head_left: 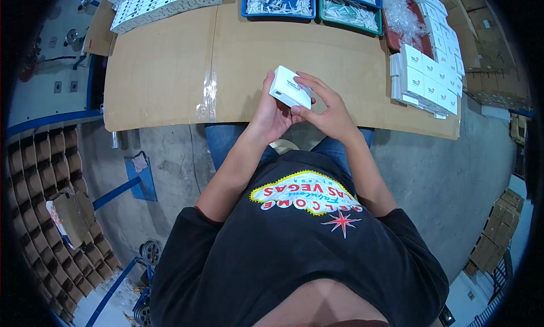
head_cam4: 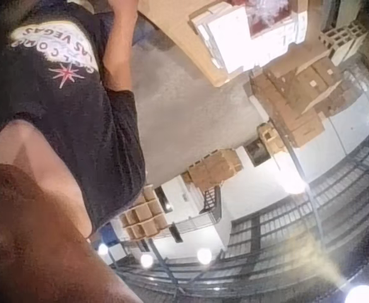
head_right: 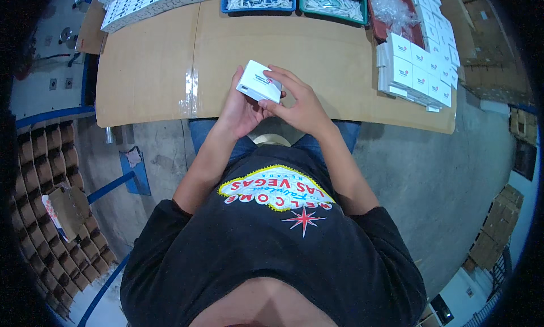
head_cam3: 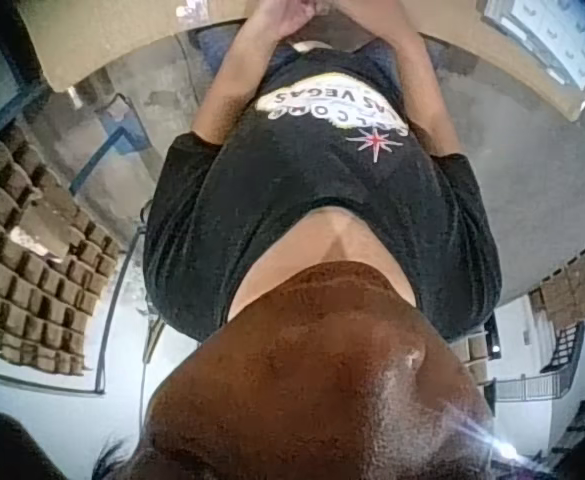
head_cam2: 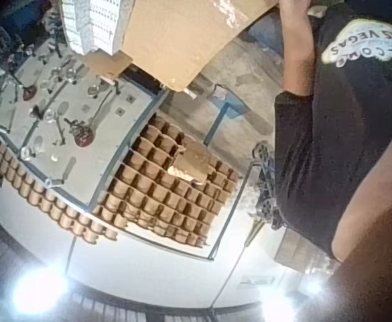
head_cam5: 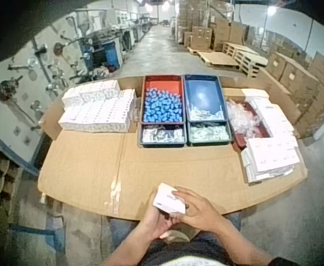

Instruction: The person sits at a table and assembles small kits by placing items into white boxes. They first handle a white box, then pick up small plastic bags containing white and blue components from trays and place them inside the box. The process involves repetitive pick-and-place actions with small parts.

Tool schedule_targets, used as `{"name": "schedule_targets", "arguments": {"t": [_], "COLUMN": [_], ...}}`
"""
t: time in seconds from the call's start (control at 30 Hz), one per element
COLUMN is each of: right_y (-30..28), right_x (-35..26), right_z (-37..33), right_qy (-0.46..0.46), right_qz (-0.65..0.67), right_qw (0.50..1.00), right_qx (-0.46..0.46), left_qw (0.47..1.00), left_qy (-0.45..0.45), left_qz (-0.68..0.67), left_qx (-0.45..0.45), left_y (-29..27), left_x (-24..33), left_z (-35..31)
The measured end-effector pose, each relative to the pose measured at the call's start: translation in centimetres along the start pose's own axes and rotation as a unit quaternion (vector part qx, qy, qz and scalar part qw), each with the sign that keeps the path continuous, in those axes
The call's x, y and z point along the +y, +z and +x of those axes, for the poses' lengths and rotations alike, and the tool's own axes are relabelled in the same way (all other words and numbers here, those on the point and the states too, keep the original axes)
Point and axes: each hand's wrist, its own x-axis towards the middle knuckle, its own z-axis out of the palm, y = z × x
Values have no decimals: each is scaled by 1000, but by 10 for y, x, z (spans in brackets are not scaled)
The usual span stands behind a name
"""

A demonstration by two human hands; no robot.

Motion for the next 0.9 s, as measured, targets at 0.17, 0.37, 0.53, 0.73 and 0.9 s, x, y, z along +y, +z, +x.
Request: {"name": "schedule_targets", "arguments": {"t": [0.17,0.37,0.53,0.73,0.9], "right_y": [1,1,1,5,4], "right_x": [2,6,9,-8,-11], "right_z": [0,-1,0,10,9], "right_qy": [-5,7,55,44,-47], "right_qz": [2,40,170,109,-27], "right_qw": [1000,999,983,992,998], "right_qx": [0,29,50,44,35], "left_qw": [1000,993,971,971,999], "left_qy": [-3,96,187,220,45], "left_qz": [-11,66,145,91,19], "left_qx": [3,18,35,7,-1], "left_y": [-1,1,3,19,6], "left_x": [0,-5,-7,-14,0], "left_z": [0,-1,-3,-7,-6]}}
